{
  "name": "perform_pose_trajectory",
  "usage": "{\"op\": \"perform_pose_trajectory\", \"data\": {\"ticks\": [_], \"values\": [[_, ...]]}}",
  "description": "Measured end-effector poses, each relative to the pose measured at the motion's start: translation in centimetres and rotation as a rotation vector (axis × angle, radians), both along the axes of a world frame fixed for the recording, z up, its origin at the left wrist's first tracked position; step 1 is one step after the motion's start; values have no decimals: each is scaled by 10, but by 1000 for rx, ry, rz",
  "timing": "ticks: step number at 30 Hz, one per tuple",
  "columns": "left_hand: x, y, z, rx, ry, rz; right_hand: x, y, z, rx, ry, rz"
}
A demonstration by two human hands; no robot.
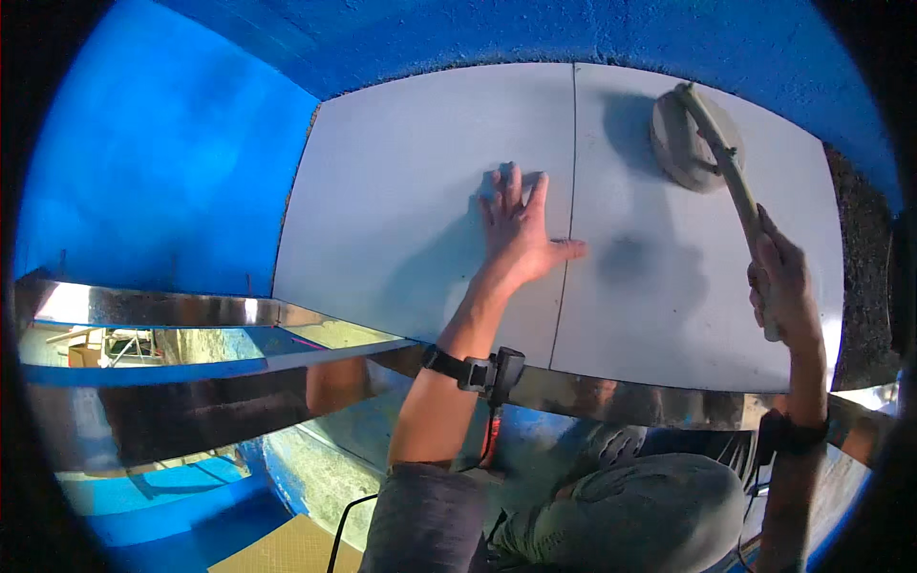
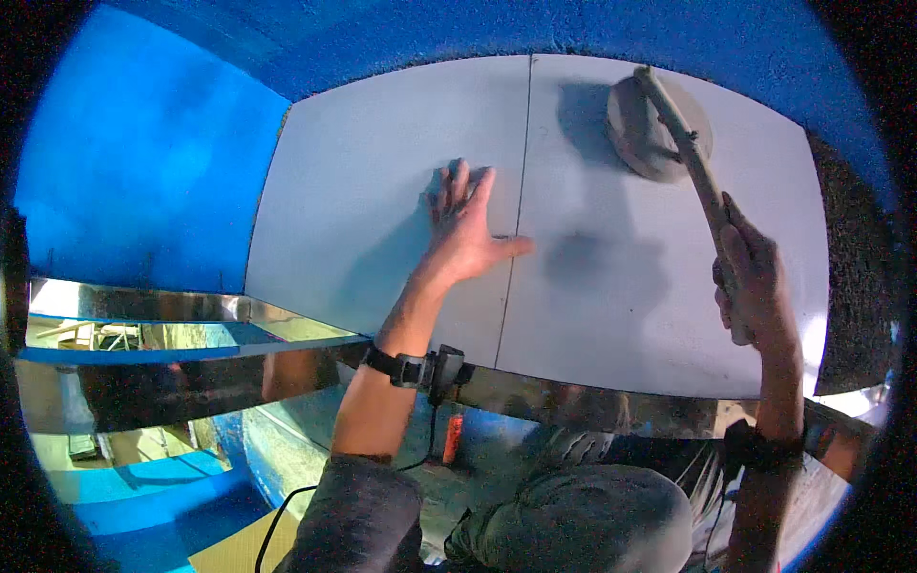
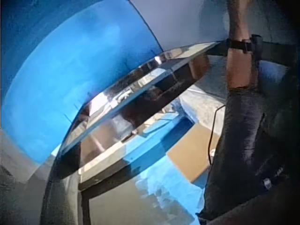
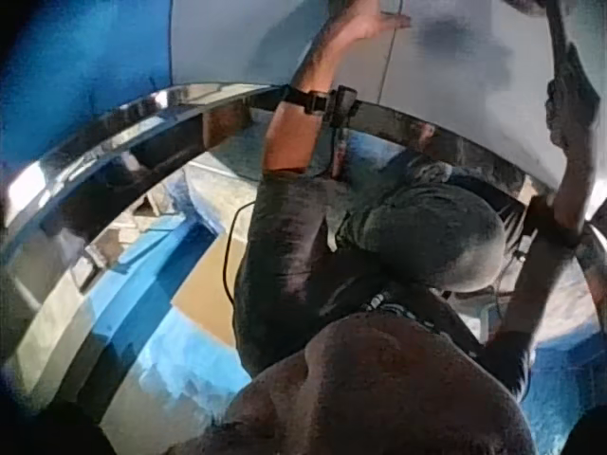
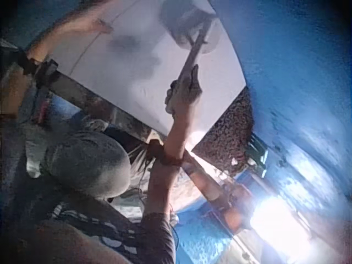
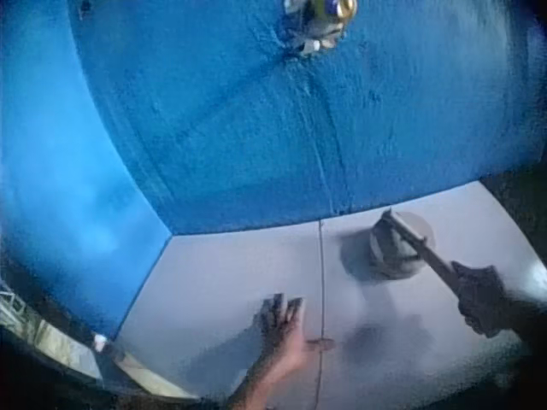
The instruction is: Laying and leveling floor tiles on a mortar bed using a trowel and mallet.
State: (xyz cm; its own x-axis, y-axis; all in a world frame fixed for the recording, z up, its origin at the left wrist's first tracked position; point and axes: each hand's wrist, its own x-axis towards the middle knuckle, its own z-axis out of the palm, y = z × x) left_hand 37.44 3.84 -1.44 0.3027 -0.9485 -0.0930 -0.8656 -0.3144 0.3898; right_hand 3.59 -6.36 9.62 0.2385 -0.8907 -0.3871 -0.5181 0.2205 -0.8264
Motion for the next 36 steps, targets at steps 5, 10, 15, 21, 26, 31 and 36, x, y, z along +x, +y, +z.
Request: {"op": "perform_pose_trajectory", "data": {"ticks": [5, 10, 15, 21, 26, 31, 36], "values": [[-4, -47, 11, 242, -9, -131, 3, -12, -15, -57, 42, 8], [-52, -119, -32, -391, -76, -142, -4, -11, -17, -83, 72, 37], [-63, -113, -45, -557, -48, -57, 4, -9, -23, -113, 63, 11], [-53, -106, -47, -387, -165, -73, -6, 4, 8, -213, -72, -64], [-54, -103, -56, -510, -161, -64, -3, 13, 27, -314, -213, -126], [-54, -102, -51, -489, -209, -70, 24, 0, -3, 68, -82, -86], [-51, -104, -55, -454, -174, -77, 0, -2, 23, -121, -290, -67]]}}
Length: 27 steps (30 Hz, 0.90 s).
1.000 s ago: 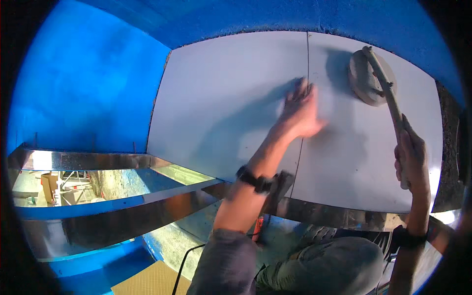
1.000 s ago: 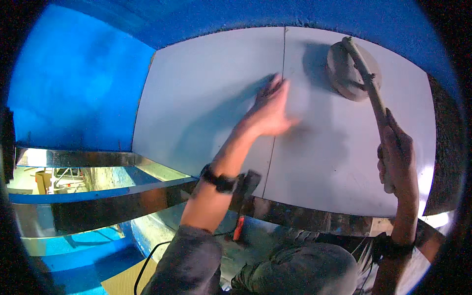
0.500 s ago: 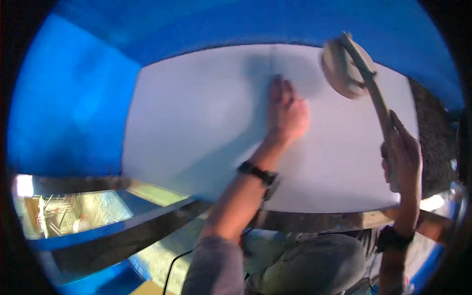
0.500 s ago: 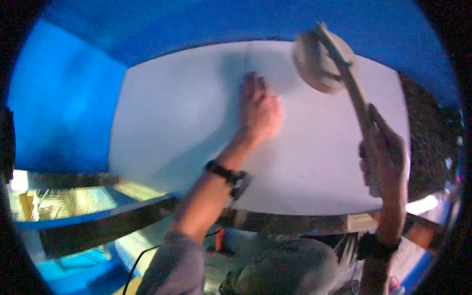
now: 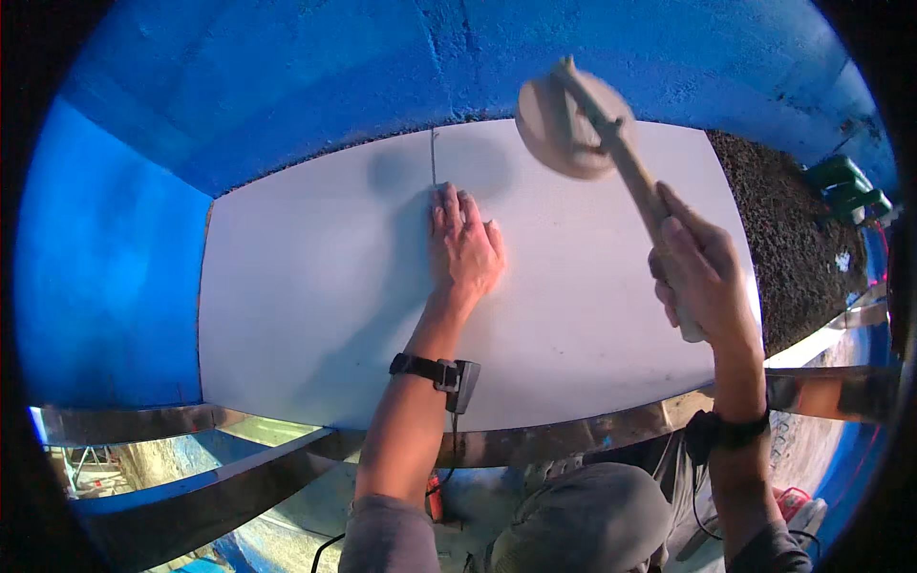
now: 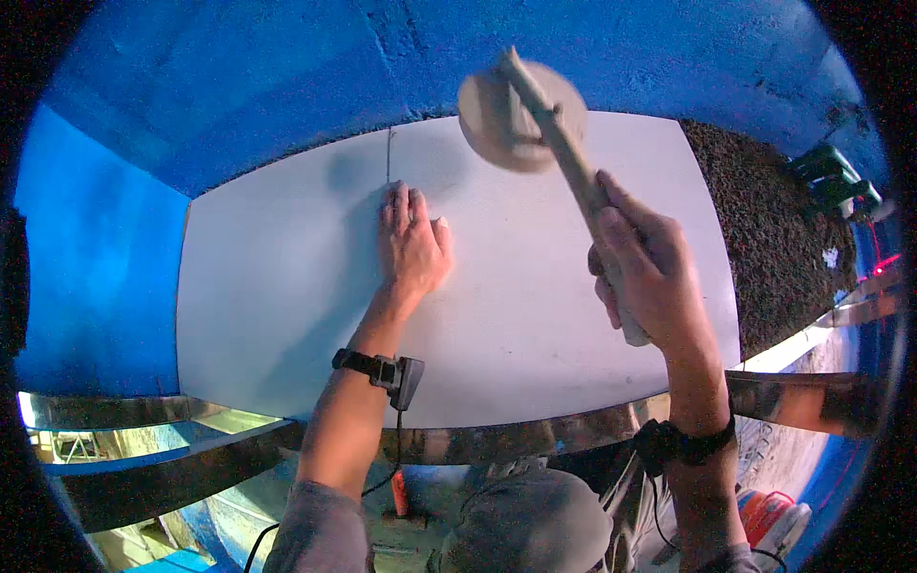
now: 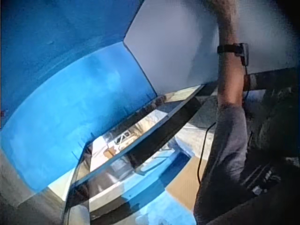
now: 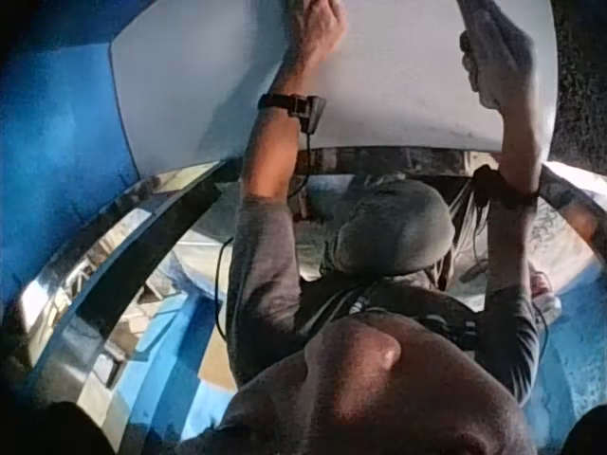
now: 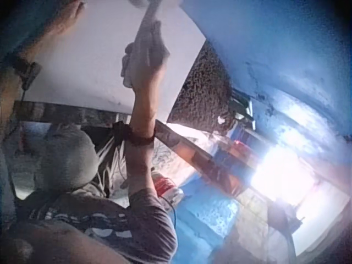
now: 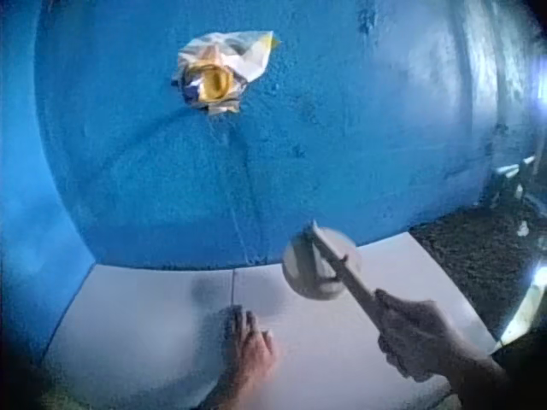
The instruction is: Laying and leveling floor tiles on a mortar bed using a trowel and mallet.
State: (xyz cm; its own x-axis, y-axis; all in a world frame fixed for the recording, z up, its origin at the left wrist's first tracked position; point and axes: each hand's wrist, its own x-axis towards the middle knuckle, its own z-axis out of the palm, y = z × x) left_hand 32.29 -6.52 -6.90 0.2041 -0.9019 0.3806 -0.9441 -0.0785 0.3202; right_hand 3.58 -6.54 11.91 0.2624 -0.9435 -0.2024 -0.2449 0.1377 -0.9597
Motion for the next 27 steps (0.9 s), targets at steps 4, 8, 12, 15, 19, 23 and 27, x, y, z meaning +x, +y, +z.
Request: {"op": "perform_pose_trajectory", "data": {"ticks": [4, 8, 12, 15, 19, 23, 27], "values": [[0, -2, -1, -18, -78, 21, 2, 2, -3, -92, 0, -1], [0, -2, 5, -10, -121, 28, 29, -8, -30, 74, 131, 110], [1, -2, 9, 16, -133, 26, 24, -10, -12, 15, 43, 131], [1, -1, 7, 19, -123, 22, 8, 0, 11, -118, -70, 118], [2, -1, 7, 12, -150, 25, 17, 6, -1, -80, 59, 59], [1, -2, 11, -1, -160, 23, 32, -6, -24, 161, 226, 60], [2, -1, 12, 37, -174, 24, 8, -11, 2, 97, 22, 75]]}}
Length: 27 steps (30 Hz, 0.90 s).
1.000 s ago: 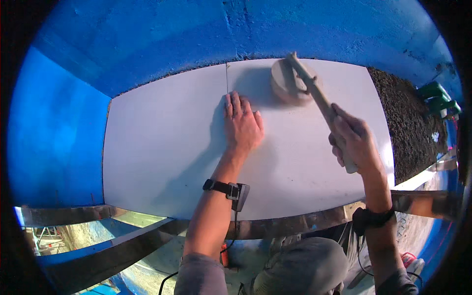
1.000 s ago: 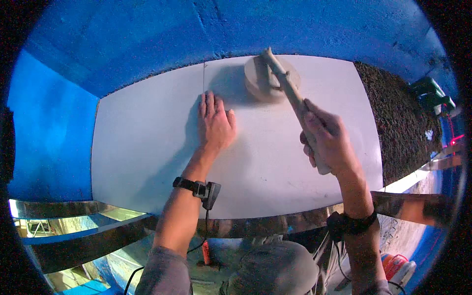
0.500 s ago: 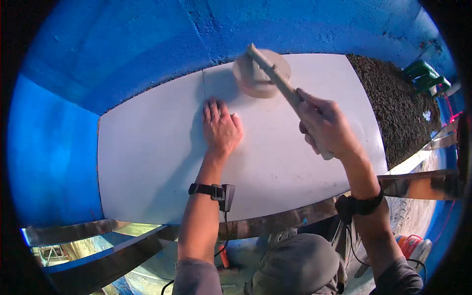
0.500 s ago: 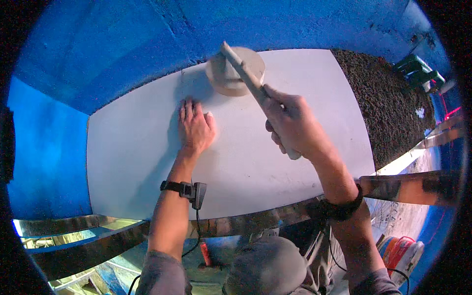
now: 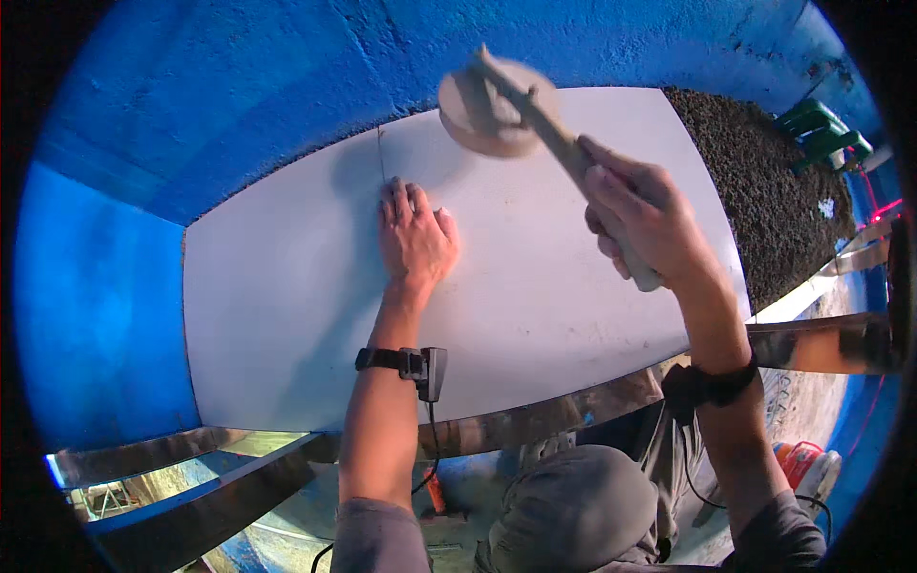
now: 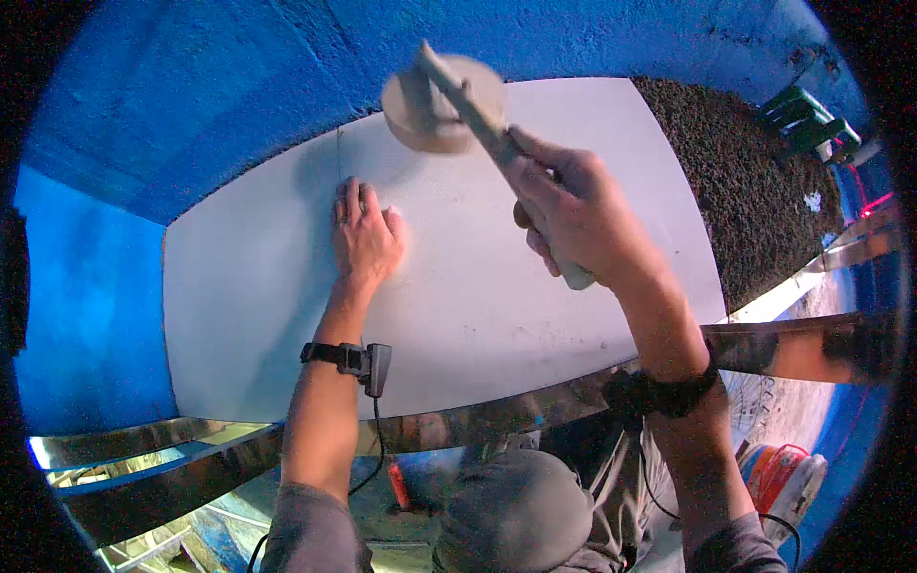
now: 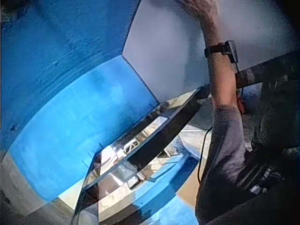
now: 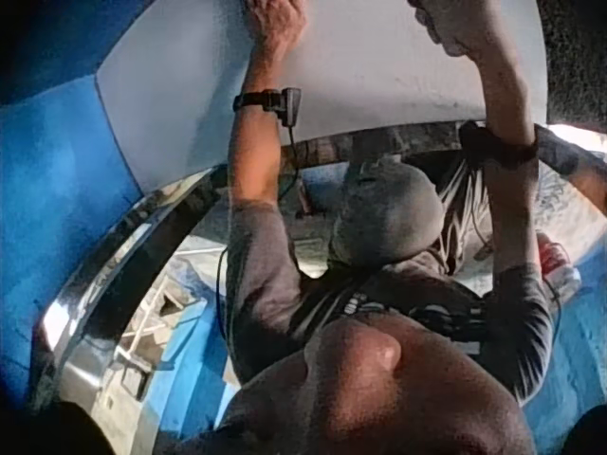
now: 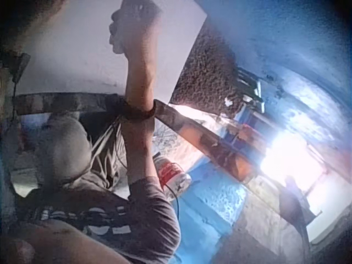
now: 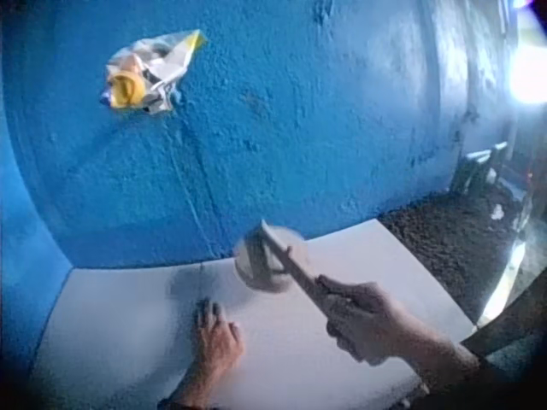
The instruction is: Laying and leveling floor tiles on a mortar bed using a trowel and mallet.
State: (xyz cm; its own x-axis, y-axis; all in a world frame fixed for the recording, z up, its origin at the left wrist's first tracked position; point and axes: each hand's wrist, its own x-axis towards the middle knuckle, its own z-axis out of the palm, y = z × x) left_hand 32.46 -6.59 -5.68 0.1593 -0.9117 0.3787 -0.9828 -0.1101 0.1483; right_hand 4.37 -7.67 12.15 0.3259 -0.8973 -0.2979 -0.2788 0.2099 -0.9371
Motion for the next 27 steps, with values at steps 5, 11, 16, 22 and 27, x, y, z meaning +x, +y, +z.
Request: {"op": "perform_pose_trajectory", "data": {"ticks": [5, 11, 16, 22, 27], "values": [[2, -1, -3, -7, -8, -11, 0, 14, -2, -216, -16, -4], [3, 1, -2, -19, -17, -39, 14, 9, -19, 1, 75, 46], [3, -1, -6, -27, 23, -39, -16, 23, 17, -209, -168, 29], [4, -3, -8, -34, -38, -29, 9, 16, -23, -17, 114, -63], [4, -1, -2, 17, -37, -29, 1, 7, -14, -22, -35, -10]]}}
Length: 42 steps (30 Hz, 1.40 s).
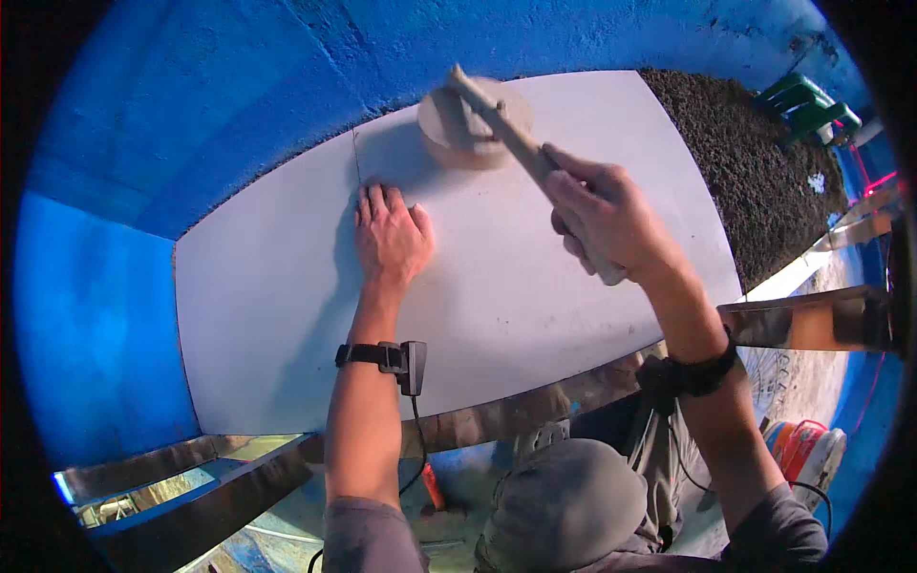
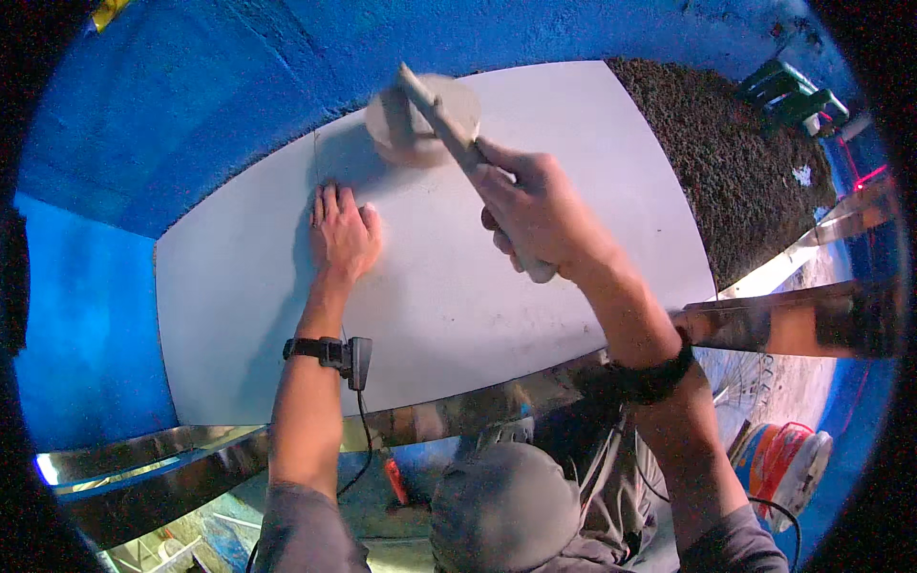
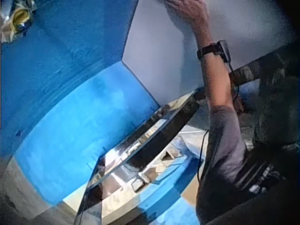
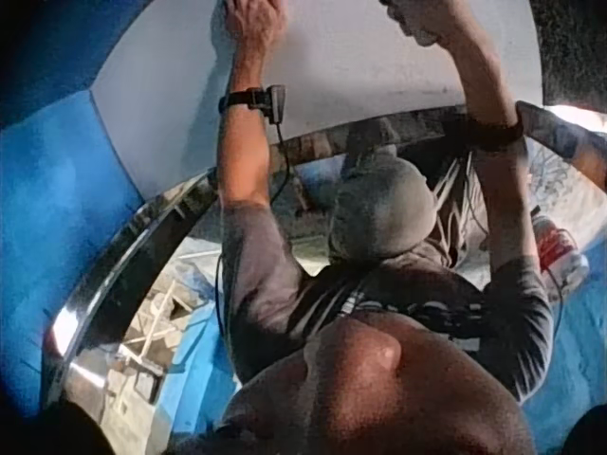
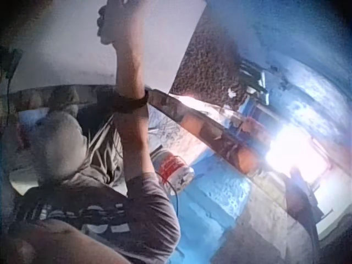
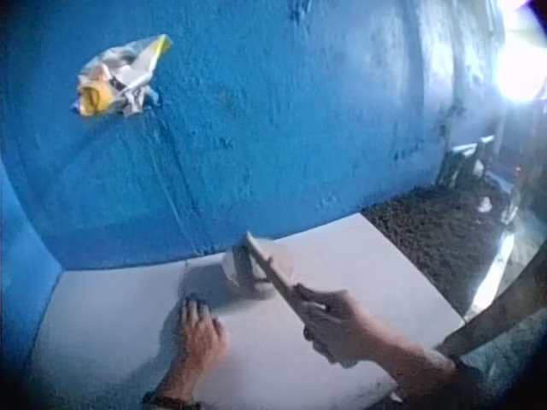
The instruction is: Laying and leveling floor tiles on a mortar bed using a trowel and mallet.
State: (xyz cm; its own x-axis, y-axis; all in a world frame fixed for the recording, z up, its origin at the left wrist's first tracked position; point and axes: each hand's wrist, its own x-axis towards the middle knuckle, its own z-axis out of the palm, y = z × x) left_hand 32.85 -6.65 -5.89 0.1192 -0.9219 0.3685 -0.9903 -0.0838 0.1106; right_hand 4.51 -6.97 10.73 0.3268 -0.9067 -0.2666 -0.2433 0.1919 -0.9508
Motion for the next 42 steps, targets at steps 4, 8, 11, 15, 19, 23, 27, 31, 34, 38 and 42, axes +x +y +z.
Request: {"op": "perform_pose_trajectory", "data": {"ticks": [4, 8, 11, 15, 19, 23, 27, 31, 34, 38, 42], "values": [[0, 0, 1, -31, -15, -8, -15, 12, 20, -283, -144, 50], [1, -1, -1, -18, -27, -2, -4, 13, -5, -112, 22, -38], [2, -2, -4, -34, -16, -17, 2, 2, -33, 45, 201, 50], [10, -4, -8, 6, -94, -61, -28, 20, -45, 131, 193, 30], [13, -9, -10, 123, -129, -23, -93, 80, -46, 69, 106, -37], [-11, -17, 1, 298, -107, -48, -115, 127, -63, -114, 176, -178], [-56, -24, 18, 371, -83, -272, -116, 139, -66, -150, 172, -224], [-74, -30, 29, 370, -40, -279, -113, 128, -42, -124, 179, -183], [-67, -31, 29, 373, -87, -269, -114, 123, -16, -249, 71, -219], [-63, -36, 28, 251, -112, -420, -118, 115, -1, -402, -14, -269], [-73, -33, 41, 438, -68, -295, -116, 82, -25, -379, 62, -302]]}}
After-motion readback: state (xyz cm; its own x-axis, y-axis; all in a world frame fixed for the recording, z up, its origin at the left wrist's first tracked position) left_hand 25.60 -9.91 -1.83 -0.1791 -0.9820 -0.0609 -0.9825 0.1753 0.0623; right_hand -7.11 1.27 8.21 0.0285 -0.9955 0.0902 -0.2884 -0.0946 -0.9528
